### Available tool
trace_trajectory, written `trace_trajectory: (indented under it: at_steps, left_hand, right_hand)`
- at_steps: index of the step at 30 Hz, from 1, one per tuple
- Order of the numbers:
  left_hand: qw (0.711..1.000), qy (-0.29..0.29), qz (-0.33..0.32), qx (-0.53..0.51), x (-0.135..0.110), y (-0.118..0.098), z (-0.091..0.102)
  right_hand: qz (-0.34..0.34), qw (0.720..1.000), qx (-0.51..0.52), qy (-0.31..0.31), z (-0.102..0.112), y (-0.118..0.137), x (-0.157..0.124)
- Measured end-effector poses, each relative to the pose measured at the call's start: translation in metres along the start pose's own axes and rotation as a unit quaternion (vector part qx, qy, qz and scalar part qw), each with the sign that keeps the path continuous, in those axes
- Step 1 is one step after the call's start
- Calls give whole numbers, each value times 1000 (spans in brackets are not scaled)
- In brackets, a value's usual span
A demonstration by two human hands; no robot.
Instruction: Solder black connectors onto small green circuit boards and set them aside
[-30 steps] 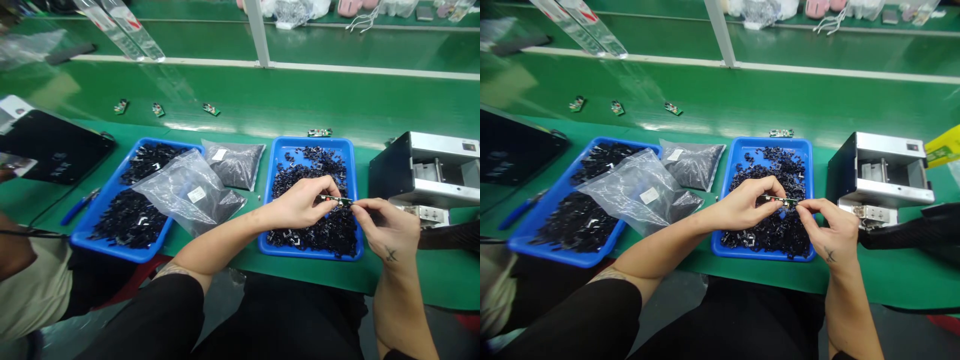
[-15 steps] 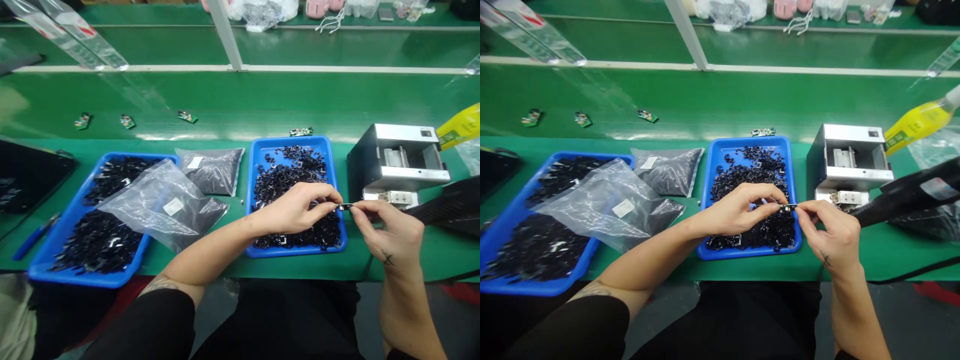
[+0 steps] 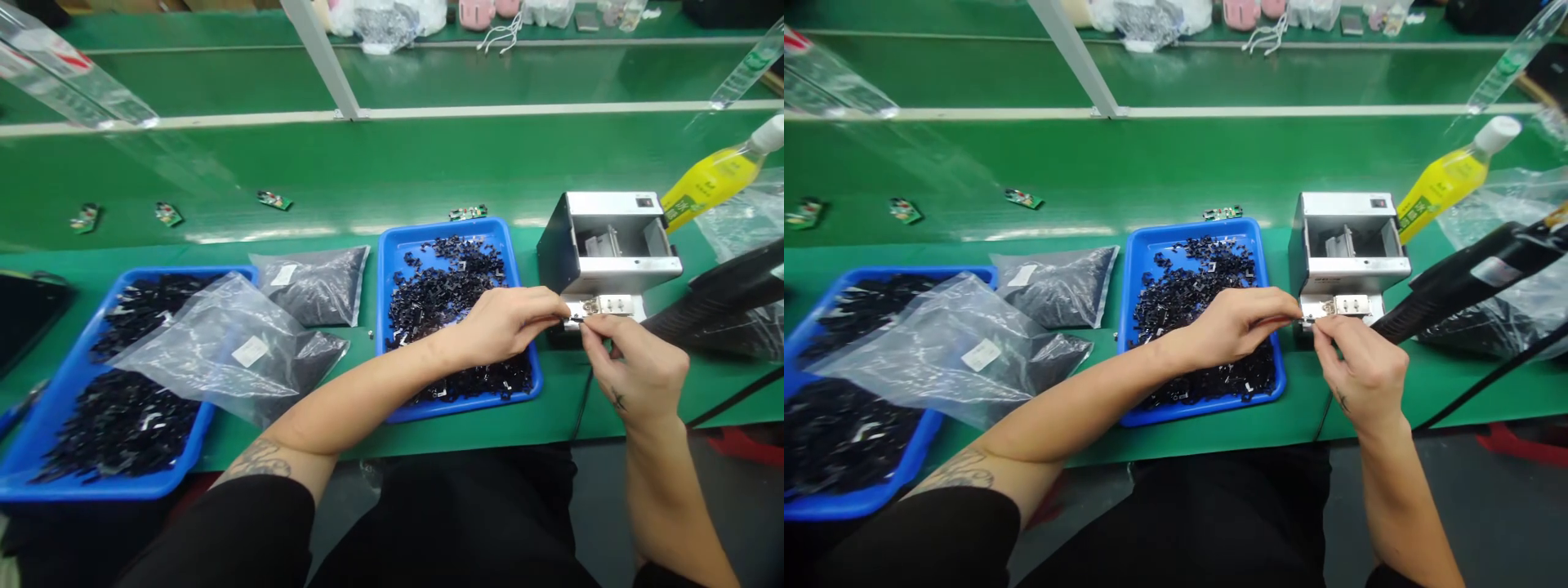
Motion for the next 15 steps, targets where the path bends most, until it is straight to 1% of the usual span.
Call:
trace_trajectory:
  at_steps: [3, 6, 11, 13, 14, 15]
  left_hand:
    - [998, 6, -21, 55, -5, 4, -1]
    - [992, 30, -42, 117, -9, 9, -3]
    - [965, 64, -93, 237, -14, 7, -9]
    - [952, 64, -109, 280, -15, 4, -9]
    - [946, 67, -114, 297, -15, 2, -9]
    - [940, 73, -117, 312, -15, 0, -9]
  right_hand:
    - [13, 1000, -11, 4, -5, 0, -2]
    - [19, 999, -37, -2, -9, -1, -4]
    - [17, 997, -69, 4, -9, 2, -7]
    - [18, 999, -45, 9, -3, 6, -9]
    - [17, 1000, -18, -10, 2, 7, -10]
    - [3, 998, 20, -56, 10, 6, -12]
Point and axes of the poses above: each hand's wrist, its own x-axis towards the middle knuckle, its own z-axis out of the back of the hand, y = z × x, the point moved 3 cm from there along x, towards the middle knuckle, and after that the axes turned 11 degrees about -z, right-handed, at the moved point
